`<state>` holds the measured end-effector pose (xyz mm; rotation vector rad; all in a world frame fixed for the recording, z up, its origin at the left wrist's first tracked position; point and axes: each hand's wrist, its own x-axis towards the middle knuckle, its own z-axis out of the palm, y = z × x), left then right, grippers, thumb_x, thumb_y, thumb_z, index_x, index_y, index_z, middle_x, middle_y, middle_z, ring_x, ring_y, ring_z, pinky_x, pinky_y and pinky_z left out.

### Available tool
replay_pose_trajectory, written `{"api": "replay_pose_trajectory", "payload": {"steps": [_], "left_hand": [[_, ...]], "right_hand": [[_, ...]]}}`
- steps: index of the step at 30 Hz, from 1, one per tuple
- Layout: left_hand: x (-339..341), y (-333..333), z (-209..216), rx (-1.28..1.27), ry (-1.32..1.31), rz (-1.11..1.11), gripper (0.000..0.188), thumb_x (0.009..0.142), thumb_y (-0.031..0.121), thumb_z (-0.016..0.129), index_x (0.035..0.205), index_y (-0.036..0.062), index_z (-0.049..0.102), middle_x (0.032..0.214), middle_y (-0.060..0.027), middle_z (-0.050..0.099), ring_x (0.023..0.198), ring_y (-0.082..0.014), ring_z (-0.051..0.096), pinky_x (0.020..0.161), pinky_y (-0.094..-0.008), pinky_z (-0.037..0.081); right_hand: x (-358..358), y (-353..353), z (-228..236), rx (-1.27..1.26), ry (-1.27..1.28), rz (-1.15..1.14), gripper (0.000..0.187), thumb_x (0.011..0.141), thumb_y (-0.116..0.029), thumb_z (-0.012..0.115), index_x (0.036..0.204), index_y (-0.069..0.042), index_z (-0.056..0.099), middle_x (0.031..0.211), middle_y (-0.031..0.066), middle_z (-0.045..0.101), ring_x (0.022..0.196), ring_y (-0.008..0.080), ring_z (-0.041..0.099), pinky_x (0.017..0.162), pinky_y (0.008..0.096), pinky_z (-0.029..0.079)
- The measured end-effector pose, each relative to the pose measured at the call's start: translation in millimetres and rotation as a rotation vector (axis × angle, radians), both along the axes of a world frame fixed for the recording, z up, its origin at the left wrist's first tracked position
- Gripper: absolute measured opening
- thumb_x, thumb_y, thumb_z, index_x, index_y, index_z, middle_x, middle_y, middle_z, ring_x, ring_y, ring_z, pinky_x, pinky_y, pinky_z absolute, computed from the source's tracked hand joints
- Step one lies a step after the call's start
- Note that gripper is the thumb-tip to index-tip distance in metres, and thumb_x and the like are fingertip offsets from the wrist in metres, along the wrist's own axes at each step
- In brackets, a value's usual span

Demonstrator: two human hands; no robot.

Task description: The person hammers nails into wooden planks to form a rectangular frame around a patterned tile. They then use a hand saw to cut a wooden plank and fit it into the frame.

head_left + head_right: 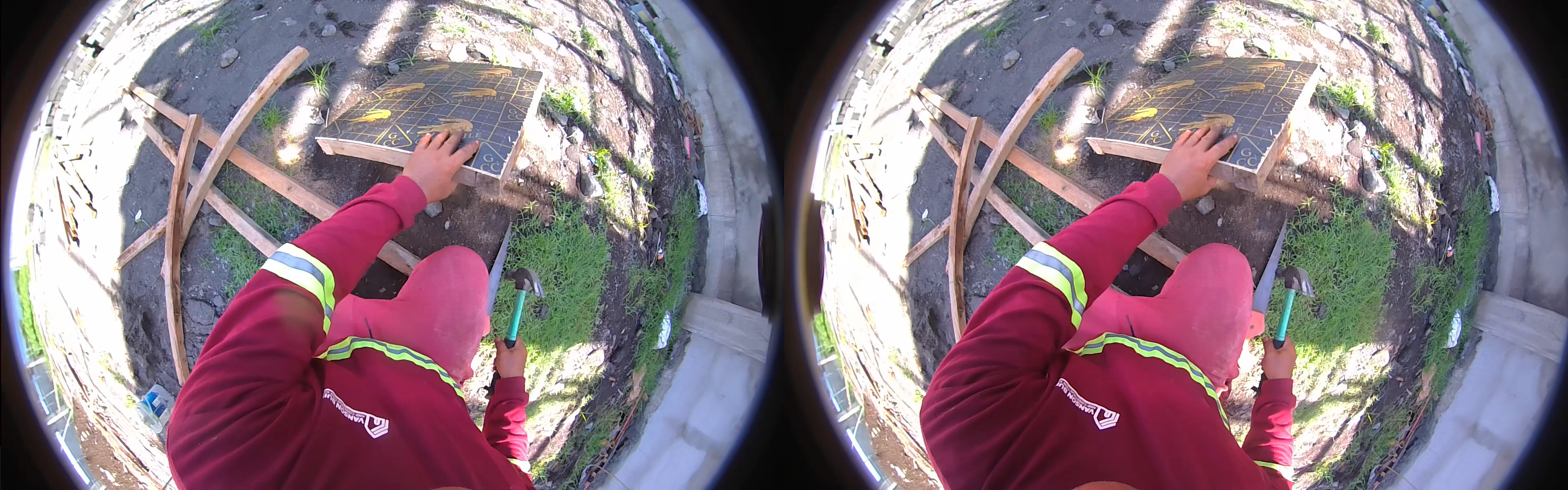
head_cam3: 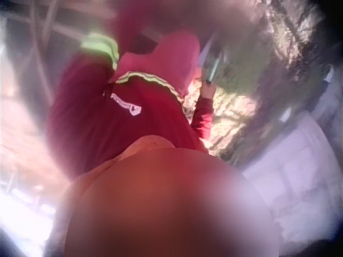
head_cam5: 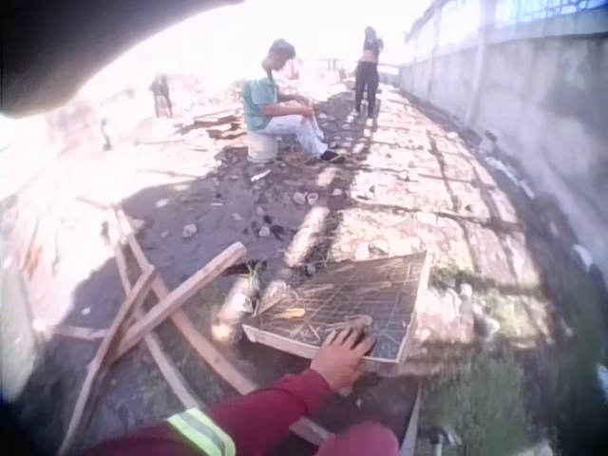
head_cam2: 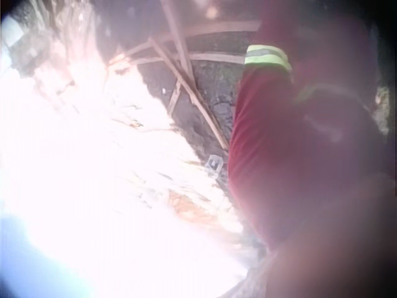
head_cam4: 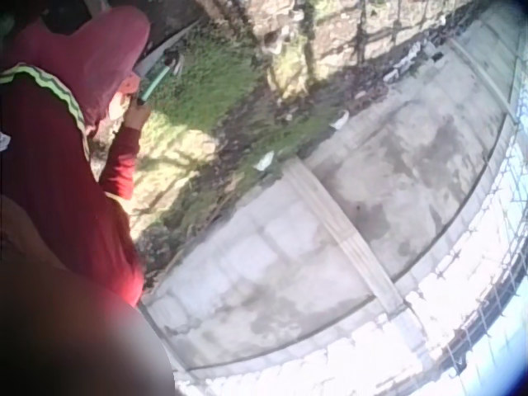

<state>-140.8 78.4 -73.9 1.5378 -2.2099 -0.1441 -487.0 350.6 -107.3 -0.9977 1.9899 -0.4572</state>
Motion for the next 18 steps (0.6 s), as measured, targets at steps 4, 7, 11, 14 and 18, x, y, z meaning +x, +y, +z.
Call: {"api": "replay_pose_trajectory", "payload": {"steps": [4,7,11,14,18], "left_hand": [[1.8,54.8,-64.2,-0.019,-0.229,-0.110,0.068,0.079,0.013,0.064,0.143,0.0239,0.042,0.143,-0.0158,0.044,0.132,-0.0365,0.042,0.108,-0.0567,0.032],[38.0,93.7,-96.8,0.010,-0.337,-0.191,0.063,0.082,0.013,0.060,0.142,0.0265,0.043,0.143,-0.0159,0.045,0.132,-0.0355,0.042,0.106,-0.0578,0.032],[67.6,122.6,-118.8,-0.028,-0.348,-0.221,0.066,0.083,0.014,0.059,0.144,0.0298,0.039,0.145,-0.0168,0.043,0.132,-0.0342,0.043,0.107,-0.0577,0.032],[69.9,142.4,-128.5,0.020,-0.397,-0.199,0.067,0.084,0.015,0.057,0.145,0.0305,0.036,0.146,-0.0172,0.041,0.132,-0.0339,0.043,0.107,-0.0580,0.031],[60.3,176.4,-139.0,0.071,-0.364,-0.177,0.066,0.084,0.018,0.058,0.146,0.0288,0.035,0.150,-0.0177,0.035,0.138,-0.0327,0.037,0.108,-0.0577,0.030]], "right_hand": [[-12.7,32.9,-19.8,0.136,0.060,-0.041,0.022,0.083,-0.015,0.070,0.078,-0.002,0.052,0.059,0.0062,0.053,0.049,0.0170,0.050,0.048,0.0355,0.041],[-23.5,50.6,-38.5,0.252,-0.114,-0.133,0.022,0.084,-0.016,0.068,0.078,-0.002,0.053,0.058,0.0061,0.053,0.048,0.0176,0.055,0.046,0.0356,0.042],[-36.5,42.9,-68.6,-0.020,-0.061,0.109,0.019,0.084,-0.016,0.069,0.089,0.001,0.061,0.070,0.0108,0.066,0.066,0.0211,0.064,0.062,0.0363,0.050],[-39.1,12.4,-77.0,-0.048,-0.207,0.051,0.020,0.084,-0.017,0.070,0.089,0.001,0.064,0.078,0.0135,0.069,0.067,0.0219,0.065,0.063,0.0342,0.050],[-21.6,-39.6,-57.7,-0.091,-0.061,0.279,0.017,0.084,-0.013,0.069,0.092,0.002,0.064,0.078,0.0094,0.070,0.068,0.0152,0.062,0.064,0.0320,0.050]]}}
